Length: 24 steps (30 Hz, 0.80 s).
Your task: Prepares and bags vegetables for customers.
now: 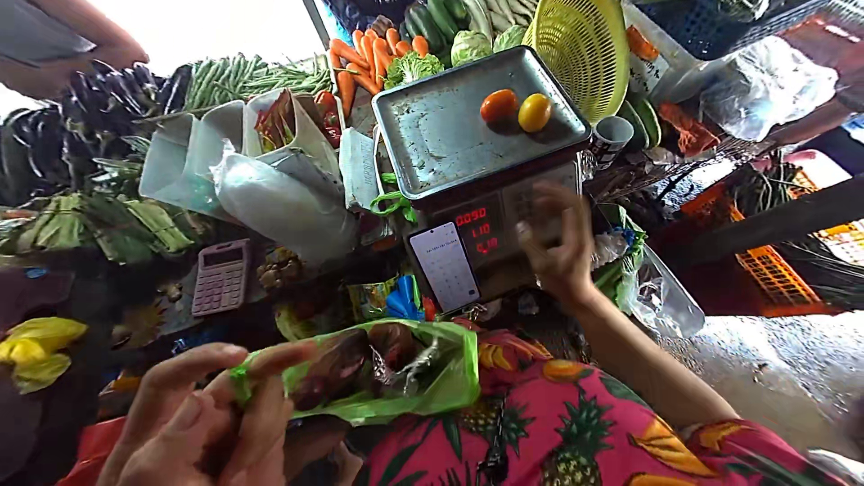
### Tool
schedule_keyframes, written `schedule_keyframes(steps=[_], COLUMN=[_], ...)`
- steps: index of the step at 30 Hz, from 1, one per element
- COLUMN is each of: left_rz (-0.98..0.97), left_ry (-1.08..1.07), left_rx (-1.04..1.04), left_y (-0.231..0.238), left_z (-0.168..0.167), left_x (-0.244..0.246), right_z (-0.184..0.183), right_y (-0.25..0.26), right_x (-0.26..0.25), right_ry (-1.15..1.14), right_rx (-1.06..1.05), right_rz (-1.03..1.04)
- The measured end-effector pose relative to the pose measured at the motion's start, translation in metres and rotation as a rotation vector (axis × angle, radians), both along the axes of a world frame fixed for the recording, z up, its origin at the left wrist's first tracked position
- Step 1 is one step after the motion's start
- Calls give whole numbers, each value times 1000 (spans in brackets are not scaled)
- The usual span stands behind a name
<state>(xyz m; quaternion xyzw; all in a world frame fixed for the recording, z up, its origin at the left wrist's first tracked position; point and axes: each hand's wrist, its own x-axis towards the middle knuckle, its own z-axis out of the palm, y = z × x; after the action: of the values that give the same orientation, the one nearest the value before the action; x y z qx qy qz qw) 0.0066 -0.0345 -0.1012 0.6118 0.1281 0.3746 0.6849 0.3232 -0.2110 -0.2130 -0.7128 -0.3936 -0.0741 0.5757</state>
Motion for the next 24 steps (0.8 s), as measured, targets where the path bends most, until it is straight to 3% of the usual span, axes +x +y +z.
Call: schedule_keyframes(steps=[1, 3, 7, 15, 19, 21, 24], left_rz=[15, 34, 42, 75, 100, 111, 95], left_ry=[-17, -29, -2, 20, 62, 65, 74], left_rx=[8, 8, -15, -15, -12, -28, -20], left_y=[1, 1, 0, -2, -6, -8, -8], left_z=[-3, -8, -7, -10, -14, -15, -17], left_x=[1, 5, 8, -8, -16, -17, -19], right_z=[-8, -18, -24, -23, -31, -40, -54], right_y=[-11, -23, -19, -34, -32, -28, -21], right_x=[21, 50, 64, 70, 41, 19, -18], right_ry=[22, 136, 271, 283, -20, -166, -230], right_rx=[-104, -281, -398, -304, -130, -66, -218], right_rz=[-164, -297, -250, -72, -209, -95, 213])
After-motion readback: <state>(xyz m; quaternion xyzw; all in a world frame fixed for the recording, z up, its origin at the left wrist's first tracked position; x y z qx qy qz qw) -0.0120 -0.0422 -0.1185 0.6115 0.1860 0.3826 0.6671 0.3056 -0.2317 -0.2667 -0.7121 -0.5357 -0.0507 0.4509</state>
